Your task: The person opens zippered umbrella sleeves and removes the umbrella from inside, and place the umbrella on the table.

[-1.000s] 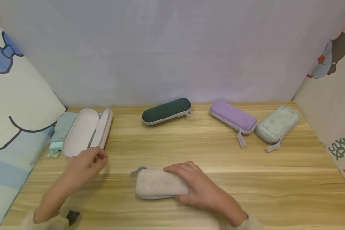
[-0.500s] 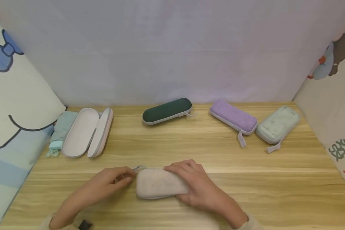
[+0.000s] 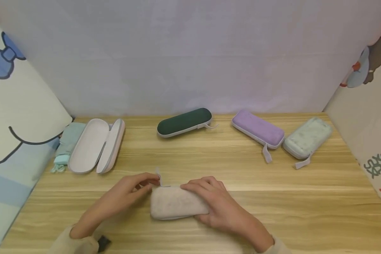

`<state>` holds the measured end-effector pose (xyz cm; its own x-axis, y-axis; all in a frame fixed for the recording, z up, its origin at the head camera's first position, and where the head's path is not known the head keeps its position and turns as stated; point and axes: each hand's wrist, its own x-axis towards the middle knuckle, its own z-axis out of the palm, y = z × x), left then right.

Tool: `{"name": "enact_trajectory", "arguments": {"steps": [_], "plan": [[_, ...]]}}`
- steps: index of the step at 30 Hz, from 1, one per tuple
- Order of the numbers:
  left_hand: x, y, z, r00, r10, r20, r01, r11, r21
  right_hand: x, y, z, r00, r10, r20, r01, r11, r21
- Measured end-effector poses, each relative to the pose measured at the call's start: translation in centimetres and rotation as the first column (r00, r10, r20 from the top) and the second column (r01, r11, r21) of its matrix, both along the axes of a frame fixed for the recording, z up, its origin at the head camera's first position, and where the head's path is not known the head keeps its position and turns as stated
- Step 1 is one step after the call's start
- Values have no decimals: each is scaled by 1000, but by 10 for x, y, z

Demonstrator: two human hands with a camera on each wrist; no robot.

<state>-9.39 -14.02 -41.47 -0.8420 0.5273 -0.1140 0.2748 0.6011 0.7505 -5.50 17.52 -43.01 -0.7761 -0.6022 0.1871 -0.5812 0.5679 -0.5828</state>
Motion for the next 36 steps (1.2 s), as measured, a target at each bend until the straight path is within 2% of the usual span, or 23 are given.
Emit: {"name": "enact_trajectory", "arguments": {"steps": [4,10,15,18,28,36], "plan": [[-4,0,-5,999,-25,48,22,998,62,0,0,-1,1000,8,3,-8,1000,5],[-6,0,-10,998,-40,53,34,994,105,-1,1,-1,1000,6,-7,-6,1000,15],[-7,0,-12,994,-61,89,48,990,136,-1,1,-1,1000,4,12,-5,1000,16],[-7,-1,-14,994,-64,86,52,988,144,-1,0,-1,1000,5,22,-5,1000,15],[-6,-1,-15,1000,0,-5,0,998,55,-1,1,-2,1000,11,7,-11,1000,21],[-6,-3,-12,997,10,-74,-13,999,-36,-1,1,-3,1000,10,-1,-10,1000,20]]}}
